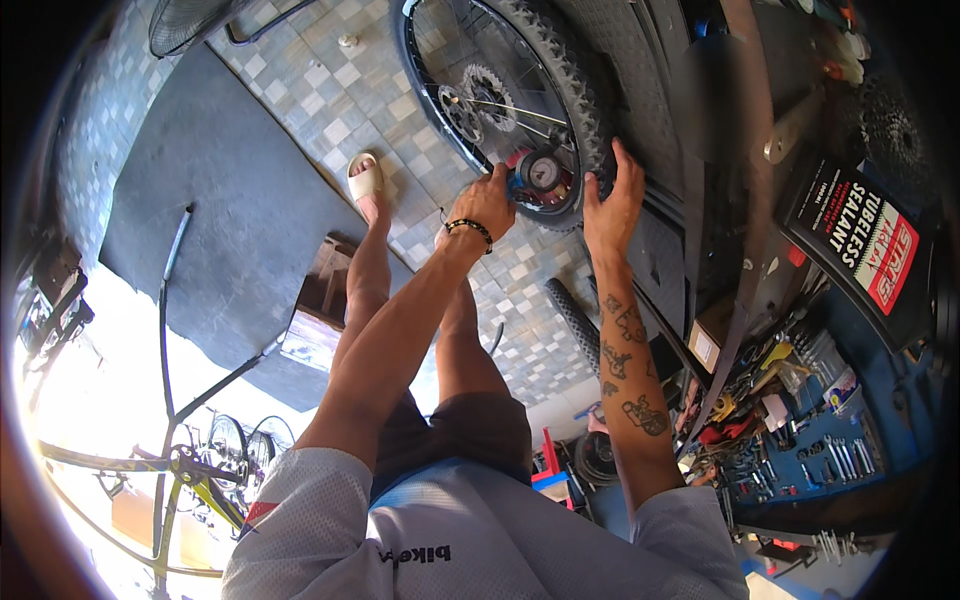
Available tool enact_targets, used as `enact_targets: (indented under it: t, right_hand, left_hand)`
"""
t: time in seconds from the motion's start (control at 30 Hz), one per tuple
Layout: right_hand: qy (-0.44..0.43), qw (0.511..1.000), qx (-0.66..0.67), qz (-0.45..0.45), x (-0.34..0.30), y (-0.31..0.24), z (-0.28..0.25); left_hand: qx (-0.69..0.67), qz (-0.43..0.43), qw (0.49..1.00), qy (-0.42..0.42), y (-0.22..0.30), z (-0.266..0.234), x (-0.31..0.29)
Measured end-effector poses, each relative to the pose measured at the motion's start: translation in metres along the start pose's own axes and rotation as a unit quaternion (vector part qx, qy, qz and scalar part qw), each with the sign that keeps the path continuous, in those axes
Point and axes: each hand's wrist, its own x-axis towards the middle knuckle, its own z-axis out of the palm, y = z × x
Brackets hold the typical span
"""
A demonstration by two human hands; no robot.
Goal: The person inflates a bicycle tire using a floor pump with a pressure gauge. They attach the pump head to the valve, pump air into the tire, and check the pressure reading. The person then removes the pump head and places the tire on the workbench.
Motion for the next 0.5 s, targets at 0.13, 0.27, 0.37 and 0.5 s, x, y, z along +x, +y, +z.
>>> enact_targets:
  t: [0.13,0.27,0.37,0.5]
  right_hand:
    - [-0.01,1.0,0.007,0.001,0.001,0.002,-0.001]
    - [-0.03,0.999,0.016,0.007,0.0,0.001,-0.005]
    - [-0.033,0.999,0.004,-0.004,-0.004,-0.001,-0.007]
    - [-0.031,0.999,0.023,-0.009,-0.005,-0.004,-0.009]
  left_hand:
    - [0.017,0.006,1.0,0.009,0.002,-0.001,-0.004]
    - [0.019,0.003,1.0,0.012,0.001,0.0,-0.01]
    - [0.026,-0.004,1.0,0.001,-0.001,0.002,-0.011]
    - [0.01,-0.019,1.0,-0.001,-0.002,0.0,-0.016]
